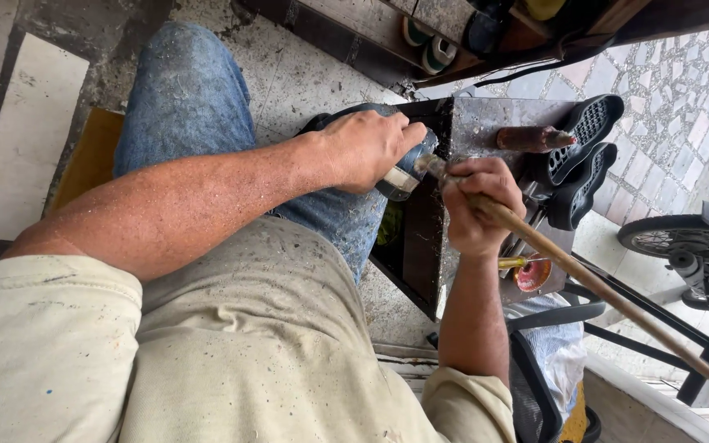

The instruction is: Applying adhesive to shoe uppers and soles using a brush at a repair bench

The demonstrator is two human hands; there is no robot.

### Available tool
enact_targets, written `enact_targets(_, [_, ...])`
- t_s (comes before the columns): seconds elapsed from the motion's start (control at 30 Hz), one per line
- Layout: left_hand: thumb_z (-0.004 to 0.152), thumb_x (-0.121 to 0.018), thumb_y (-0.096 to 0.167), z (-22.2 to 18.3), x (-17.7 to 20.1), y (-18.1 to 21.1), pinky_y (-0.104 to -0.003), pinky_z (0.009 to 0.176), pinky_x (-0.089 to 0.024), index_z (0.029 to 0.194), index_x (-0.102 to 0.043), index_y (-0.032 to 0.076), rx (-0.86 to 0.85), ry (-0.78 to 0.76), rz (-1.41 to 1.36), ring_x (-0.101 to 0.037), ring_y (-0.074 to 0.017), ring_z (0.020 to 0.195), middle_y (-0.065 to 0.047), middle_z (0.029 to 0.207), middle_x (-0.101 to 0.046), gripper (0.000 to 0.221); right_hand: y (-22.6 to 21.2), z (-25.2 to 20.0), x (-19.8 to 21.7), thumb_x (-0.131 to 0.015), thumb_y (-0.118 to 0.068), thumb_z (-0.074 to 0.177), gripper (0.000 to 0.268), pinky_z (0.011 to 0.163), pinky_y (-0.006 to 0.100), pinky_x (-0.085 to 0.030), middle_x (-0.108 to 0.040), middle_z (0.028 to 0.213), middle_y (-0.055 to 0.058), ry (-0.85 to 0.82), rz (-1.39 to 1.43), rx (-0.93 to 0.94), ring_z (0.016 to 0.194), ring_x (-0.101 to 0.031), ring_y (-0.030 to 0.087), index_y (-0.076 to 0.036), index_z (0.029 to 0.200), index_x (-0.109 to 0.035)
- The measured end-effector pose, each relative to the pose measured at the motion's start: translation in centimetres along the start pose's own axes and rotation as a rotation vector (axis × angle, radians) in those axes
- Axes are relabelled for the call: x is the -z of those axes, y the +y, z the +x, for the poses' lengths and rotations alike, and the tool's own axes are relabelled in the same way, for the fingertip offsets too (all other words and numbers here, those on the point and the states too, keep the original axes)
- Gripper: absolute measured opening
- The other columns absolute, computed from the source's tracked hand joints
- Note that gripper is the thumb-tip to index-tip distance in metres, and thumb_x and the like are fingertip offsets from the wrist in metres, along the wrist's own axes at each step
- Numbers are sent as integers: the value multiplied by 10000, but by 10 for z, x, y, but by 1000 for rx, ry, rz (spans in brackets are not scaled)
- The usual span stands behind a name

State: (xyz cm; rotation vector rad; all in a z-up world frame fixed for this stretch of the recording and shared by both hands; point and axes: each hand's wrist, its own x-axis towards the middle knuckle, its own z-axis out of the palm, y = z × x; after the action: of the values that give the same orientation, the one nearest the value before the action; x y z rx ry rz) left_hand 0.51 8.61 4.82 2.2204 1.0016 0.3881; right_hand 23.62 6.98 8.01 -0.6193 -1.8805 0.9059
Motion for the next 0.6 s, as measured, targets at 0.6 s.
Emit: enact_targets(0.6, [915, -553, -41, -58, -67, -31, -477, 940, -598, 1148, -486, 17, -119, 203, 31, -637, -448, 1196, -237, 1395, -542, 249, 52, -91, -40, -758, 57, 913, 229, 450, 298, -556, -682, 774, 255, 525, 93, -299, 476, -674, 219, 37, 979, -540])
